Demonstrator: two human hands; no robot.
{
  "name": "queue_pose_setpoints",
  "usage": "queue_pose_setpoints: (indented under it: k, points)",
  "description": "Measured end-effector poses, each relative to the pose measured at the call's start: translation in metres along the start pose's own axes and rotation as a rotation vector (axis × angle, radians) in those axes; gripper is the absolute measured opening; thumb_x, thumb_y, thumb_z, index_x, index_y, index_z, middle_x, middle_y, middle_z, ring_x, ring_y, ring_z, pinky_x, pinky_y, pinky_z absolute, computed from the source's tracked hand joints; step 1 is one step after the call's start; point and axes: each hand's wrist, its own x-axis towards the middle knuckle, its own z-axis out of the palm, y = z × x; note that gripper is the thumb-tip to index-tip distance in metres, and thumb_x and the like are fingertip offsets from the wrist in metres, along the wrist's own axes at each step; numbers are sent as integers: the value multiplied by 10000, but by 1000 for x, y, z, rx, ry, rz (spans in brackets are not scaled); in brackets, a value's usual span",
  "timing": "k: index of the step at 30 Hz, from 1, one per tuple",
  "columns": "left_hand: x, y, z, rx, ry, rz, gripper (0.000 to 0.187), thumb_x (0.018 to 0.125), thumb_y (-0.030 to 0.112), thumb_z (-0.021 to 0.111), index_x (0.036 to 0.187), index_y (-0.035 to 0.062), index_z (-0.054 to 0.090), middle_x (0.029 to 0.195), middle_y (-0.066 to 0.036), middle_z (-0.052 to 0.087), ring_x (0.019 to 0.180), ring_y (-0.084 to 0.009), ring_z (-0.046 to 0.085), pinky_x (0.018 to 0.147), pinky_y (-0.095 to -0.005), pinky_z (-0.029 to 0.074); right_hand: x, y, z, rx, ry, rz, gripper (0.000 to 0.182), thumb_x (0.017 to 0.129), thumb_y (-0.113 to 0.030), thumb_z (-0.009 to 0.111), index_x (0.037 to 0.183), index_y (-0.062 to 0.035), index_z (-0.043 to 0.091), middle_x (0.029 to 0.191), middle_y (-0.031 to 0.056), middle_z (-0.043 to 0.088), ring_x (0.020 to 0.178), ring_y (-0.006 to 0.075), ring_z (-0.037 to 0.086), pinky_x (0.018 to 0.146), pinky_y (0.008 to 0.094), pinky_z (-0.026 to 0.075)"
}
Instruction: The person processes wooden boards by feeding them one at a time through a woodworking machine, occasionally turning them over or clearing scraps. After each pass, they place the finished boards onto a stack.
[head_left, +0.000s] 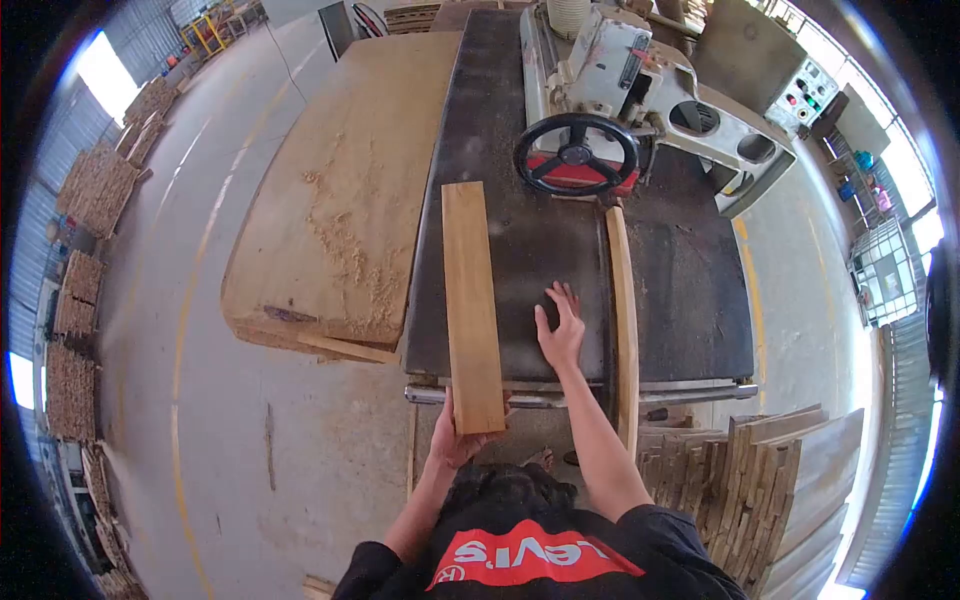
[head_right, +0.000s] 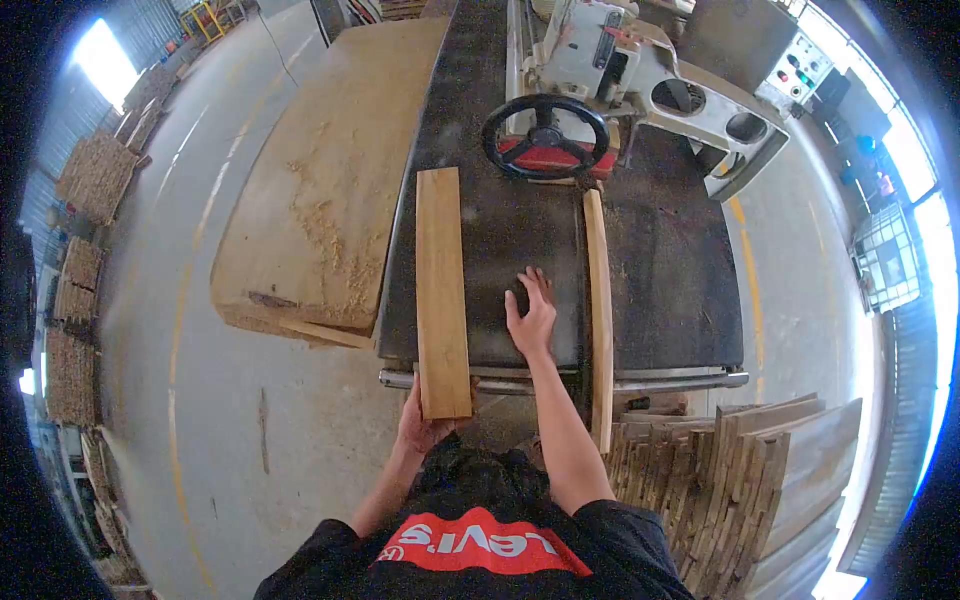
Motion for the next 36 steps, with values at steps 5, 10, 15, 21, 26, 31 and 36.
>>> queue_pose_setpoints:
  k: [5,10,15,21,26,31,36]
  points:
    - [0,-12,-3,177,89,56,722,1127,595,311,1626,79,383,1556,-207,532,1359,-385,591,1118,-606,497,-20,-19,-32,302,-182,200,380,1058,-243,662,1382,-44,671,1412,175,684,1358,331,619,1124,420,481]
    - [-12,-25,-6,800,246,166,575,1118,389,560,1563,35,481,1466,-167,607,1300,-308,643,993,-438,606,-124,-80,-53,618,-412,377,438,1072,-320,664,1376,-4,659,1329,162,719,1185,226,689,971,355,537]
    - [-18,-50,5,1790,128,384,946,859,328,861,1606,-28,403,1600,-257,483,1375,-402,567,1074,-458,518,-170,-91,-68,626,-296,626,457,1054,-303,692,1343,48,643,1199,138,741,1075,174,683,924,355,544]
    - [-31,-69,30,2450,-102,435,1079,707,286,910,1613,17,390,1625,-274,425,1545,-493,321,1186,-593,367,-219,-33,-71,964,-84,901,410,1030,-252,721,1329,22,669,1141,84,744,1035,177,697,904,348,560]
    - [-1,-86,25,2492,-214,468,1096,731,219,899,1639,-7,329,1640,-282,406,1598,-474,233,1219,-608,310,-230,-13,-100,1378,-68,1122,436,1017,-254,725,1382,-39,617,1247,84,719,1145,231,703,953,372,579]
    - [37,-107,41,2521,-223,475,984,808,222,835,1602,-84,342,1624,-300,412,1605,-437,236,1229,-617,290,-262,6,-84,1497,122,1088,371,1062,-322,670,1330,-67,644,1263,82,725,1117,194,705,937,369,574]
    - [77,-108,49,2707,-202,476,987,829,316,809,1598,-96,348,1609,-311,426,1593,-426,271,1249,-615,265,-234,-26,-89,1203,186,1192,380,1050,-454,689,1135,-84,675,919,34,700,826,150,671,721,328,536]
